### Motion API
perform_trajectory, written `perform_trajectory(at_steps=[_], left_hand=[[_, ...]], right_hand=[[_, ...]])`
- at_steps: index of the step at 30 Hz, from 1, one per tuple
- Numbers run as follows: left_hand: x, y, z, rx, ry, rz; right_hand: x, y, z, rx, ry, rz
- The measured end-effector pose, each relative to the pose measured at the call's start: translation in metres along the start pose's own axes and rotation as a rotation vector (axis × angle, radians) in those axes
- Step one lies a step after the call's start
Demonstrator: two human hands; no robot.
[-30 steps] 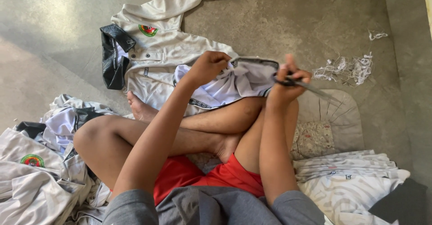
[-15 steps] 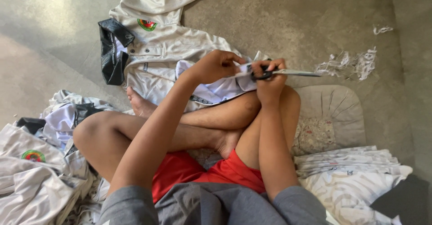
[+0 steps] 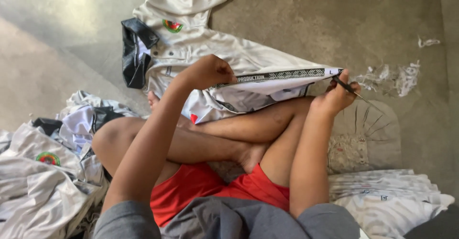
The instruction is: The person sits on the floor and uses scissors to trim labels and excess threads from a pile of white and black shirts, handling them one at a time and tossing them aside.
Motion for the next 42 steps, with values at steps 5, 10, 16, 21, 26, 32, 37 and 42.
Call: perform_trajectory(at_steps=[5,10,16,21,26,32,37,42], left_hand=[[0.006,0.001,0.008,0.252,-0.004,-0.061],[0.015,-0.012,0.007,0.487,0.022,-0.038],[0.020,-0.028,0.016,0.556,-0.030,0.016],[0.029,-0.032,0.039,0.506,-0.044,0.018],[0.035,-0.034,0.057,0.446,-0.055,0.031],[0.034,-0.043,0.066,0.578,-0.094,-0.092],[0.040,-0.060,0.051,0.436,-0.183,-0.292],[0.029,-0.089,0.061,0.078,-0.204,-0.261]], right_hand=[[0.059,-0.018,0.038,0.006,0.315,0.237],[0.142,-0.010,0.050,0.055,0.639,0.838],[0.196,-0.003,0.040,0.298,0.461,1.256],[0.156,0.001,0.013,0.319,0.435,1.239],[0.134,-0.009,0.015,0.293,0.463,1.027],[0.132,-0.007,0.018,0.197,0.232,0.667],[0.139,-0.003,0.002,0.264,0.320,0.801],[0.145,-0.004,0.002,0.369,0.659,0.999]])
Point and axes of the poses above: each hand's wrist, its own x-axis away from the middle knuckle, its own y-axis out of the back of the hand, z = x × y, the point moved 1 cm from there along -x, towards the middle knuckle, and after that the axes turned 15 degrees about -z, right-handed, at the moved point
